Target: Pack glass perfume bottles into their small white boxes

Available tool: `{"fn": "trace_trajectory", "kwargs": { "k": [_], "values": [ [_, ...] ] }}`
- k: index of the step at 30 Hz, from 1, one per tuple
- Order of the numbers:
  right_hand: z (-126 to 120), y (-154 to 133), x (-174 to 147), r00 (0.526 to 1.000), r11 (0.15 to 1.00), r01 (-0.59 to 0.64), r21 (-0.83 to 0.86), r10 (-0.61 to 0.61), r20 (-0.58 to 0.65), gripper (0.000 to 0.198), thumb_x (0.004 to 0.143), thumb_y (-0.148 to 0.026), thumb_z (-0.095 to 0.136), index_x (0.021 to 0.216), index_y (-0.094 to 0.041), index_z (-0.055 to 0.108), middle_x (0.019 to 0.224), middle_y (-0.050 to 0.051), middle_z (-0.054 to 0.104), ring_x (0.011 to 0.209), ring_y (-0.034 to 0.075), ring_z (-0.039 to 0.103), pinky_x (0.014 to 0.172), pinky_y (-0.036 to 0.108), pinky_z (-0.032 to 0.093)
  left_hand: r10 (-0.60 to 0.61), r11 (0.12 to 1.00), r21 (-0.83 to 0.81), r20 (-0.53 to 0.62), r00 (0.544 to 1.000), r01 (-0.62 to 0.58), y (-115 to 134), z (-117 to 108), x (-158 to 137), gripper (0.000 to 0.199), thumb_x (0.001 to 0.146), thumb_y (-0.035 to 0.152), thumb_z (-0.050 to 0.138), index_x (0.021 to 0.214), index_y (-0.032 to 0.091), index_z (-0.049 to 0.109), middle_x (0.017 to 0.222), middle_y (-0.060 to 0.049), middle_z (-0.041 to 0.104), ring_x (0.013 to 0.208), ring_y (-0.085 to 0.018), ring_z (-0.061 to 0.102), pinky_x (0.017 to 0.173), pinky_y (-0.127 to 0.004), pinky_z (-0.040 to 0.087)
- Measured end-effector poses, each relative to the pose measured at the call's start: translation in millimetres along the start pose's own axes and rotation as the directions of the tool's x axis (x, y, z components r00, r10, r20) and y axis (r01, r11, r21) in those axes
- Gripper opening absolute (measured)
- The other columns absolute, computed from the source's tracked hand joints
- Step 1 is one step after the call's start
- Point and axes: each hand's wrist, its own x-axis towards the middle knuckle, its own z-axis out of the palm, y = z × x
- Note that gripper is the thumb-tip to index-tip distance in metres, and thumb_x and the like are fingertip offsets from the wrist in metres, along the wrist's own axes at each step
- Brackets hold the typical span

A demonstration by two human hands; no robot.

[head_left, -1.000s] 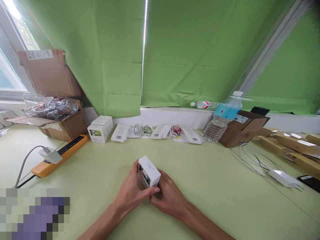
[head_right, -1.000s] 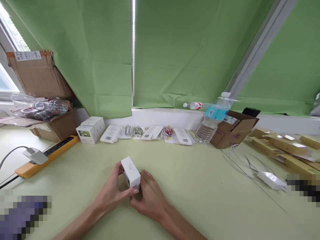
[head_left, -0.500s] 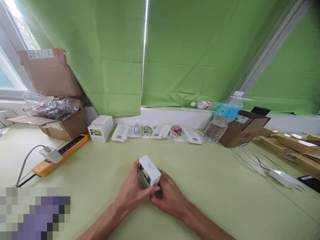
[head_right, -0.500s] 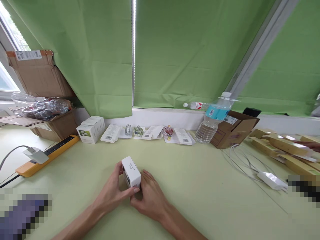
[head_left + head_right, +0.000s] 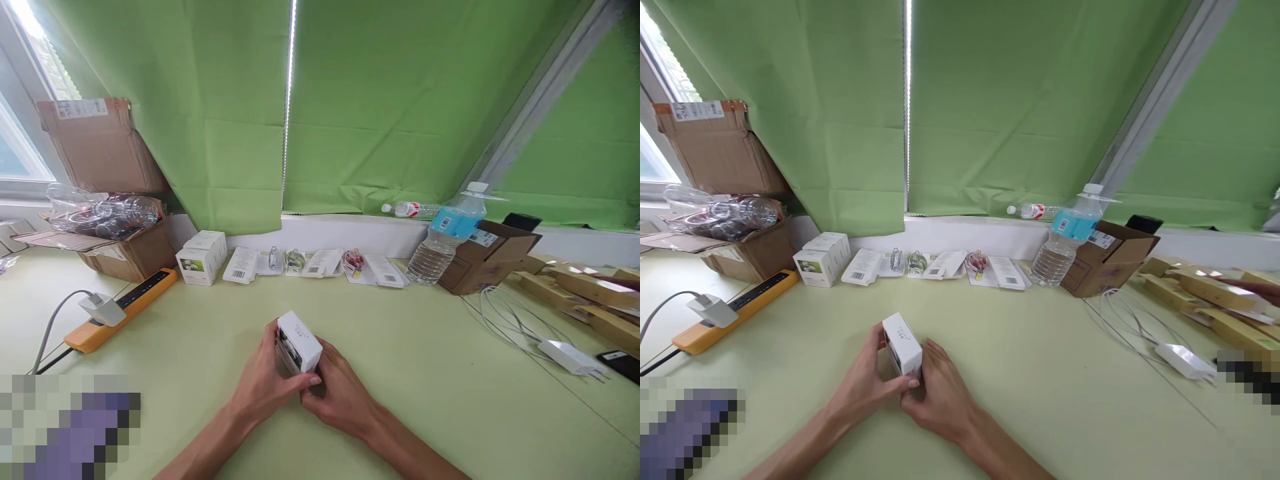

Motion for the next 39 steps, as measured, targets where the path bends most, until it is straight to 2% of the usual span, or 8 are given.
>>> {"fn": "trace_trajectory", "kwargs": {
  "k": [9,15,19,29,32,35,37,39],
  "values": [
    [0.7,5.7,-3.1,0.999,1.0,-0.02,-0.008,0.019,-0.041,0.039,0.079,-0.016,0.055,0.119,-0.02,0.052,0.104,0.007,0.068,0.112,0.027,0.059,0.103,0.042,0.041,-0.007,0.998,0.06,-0.032,0.999,0.009,-8.7,1.6,0.2,0.072,0.067,0.052,0.078,0.123,0.023,0.043,0.117,-0.008,0.061,0.109,-0.028,0.058,0.089,-0.042,0.048],
    [1.3,12.9,-2.1,0.991,0.996,-0.084,0.023,0.085,-0.102,0.036,0.092,-0.032,0.052,0.126,-0.021,0.051,0.12,0.009,0.065,0.116,0.025,0.057,0.101,0.042,0.043,0.0,0.996,0.085,-0.051,0.999,0.004,-12.3,1.3,2.0,0.057,0.077,0.044,0.071,0.123,0.025,0.045,0.116,-0.005,0.059,0.107,-0.024,0.058,0.087,-0.037,0.049],
    [3.8,18.5,-1.2,0.974,0.986,-0.159,0.05,0.165,-0.156,0.039,0.09,-0.035,0.056,0.127,-0.022,0.053,0.126,0.008,0.062,0.117,0.025,0.056,0.1,0.041,0.044,0.001,0.997,0.082,-0.059,0.998,0.004,-13.1,0.5,4.1,0.041,0.083,0.036,0.065,0.12,0.027,0.049,0.114,-0.004,0.059,0.103,-0.022,0.059,0.083,-0.034,0.049],
    [2.2,25.3,0.1,0.952,0.965,-0.238,0.112,0.254,-0.171,0.041,0.086,-0.033,0.059,0.126,-0.025,0.055,0.122,0.006,0.065,0.115,0.026,0.058,0.098,0.042,0.047,-0.009,0.997,0.072,-0.05,0.999,0.013,-11.0,-0.8,5.9,0.031,0.086,0.033,0.06,0.115,0.028,0.052,0.11,-0.002,0.059,0.09,-0.02,0.062,0.077,-0.033,0.051],
    [1.4,22.7,0.0,0.951,0.952,-0.234,0.195,0.267,-0.159,0.046,0.088,-0.033,0.056,0.133,-0.025,0.049,0.125,0.006,0.064,0.114,0.025,0.06,0.097,0.04,0.05,0.007,0.998,0.069,-0.048,0.999,-0.004,-11.0,-1.1,6.1,0.03,0.087,0.035,0.059,0.116,0.028,0.052,0.109,-0.002,0.059,0.088,-0.019,0.062,0.076,-0.032,0.051],
    [1.7,19.8,-1.0,0.944,0.942,-0.23,0.246,0.277,-0.181,0.063,0.09,-0.034,0.054,0.147,-0.028,0.028,0.129,0.005,0.062,0.115,0.022,0.061,0.095,0.037,0.052,0.035,0.998,0.049,-0.05,0.998,-0.033,-12.3,-1.3,6.6,0.029,0.088,0.034,0.057,0.117,0.027,0.052,0.109,-0.003,0.059,0.087,-0.019,0.062,0.077,-0.032,0.051],
    [2.0,19.6,-2.1,0.938,0.952,-0.224,0.211,0.269,-0.22,0.069,0.091,-0.036,0.052,0.151,-0.029,0.018,0.134,0.005,0.058,0.119,0.021,0.058,0.098,0.037,0.05,0.045,0.998,0.036,-0.049,0.998,-0.044,-13.3,-1.5,7.1,0.029,0.088,0.033,0.057,0.117,0.027,0.053,0.11,-0.003,0.059,0.087,-0.019,0.061,0.077,-0.032,0.051],
    [1.7,20.7,-2.9,0.939,0.967,-0.211,0.142,0.241,-0.247,0.064,0.092,-0.037,0.051,0.149,-0.032,0.024,0.143,0.003,0.051,0.125,0.021,0.054,0.103,0.038,0.047,0.054,0.998,0.025,-0.049,0.997,-0.052,-14.0,-2.2,7.8,0.03,0.088,0.032,0.057,0.117,0.027,0.053,0.11,-0.004,0.059,0.089,-0.019,0.061,0.077,-0.032,0.051]
  ]
}}
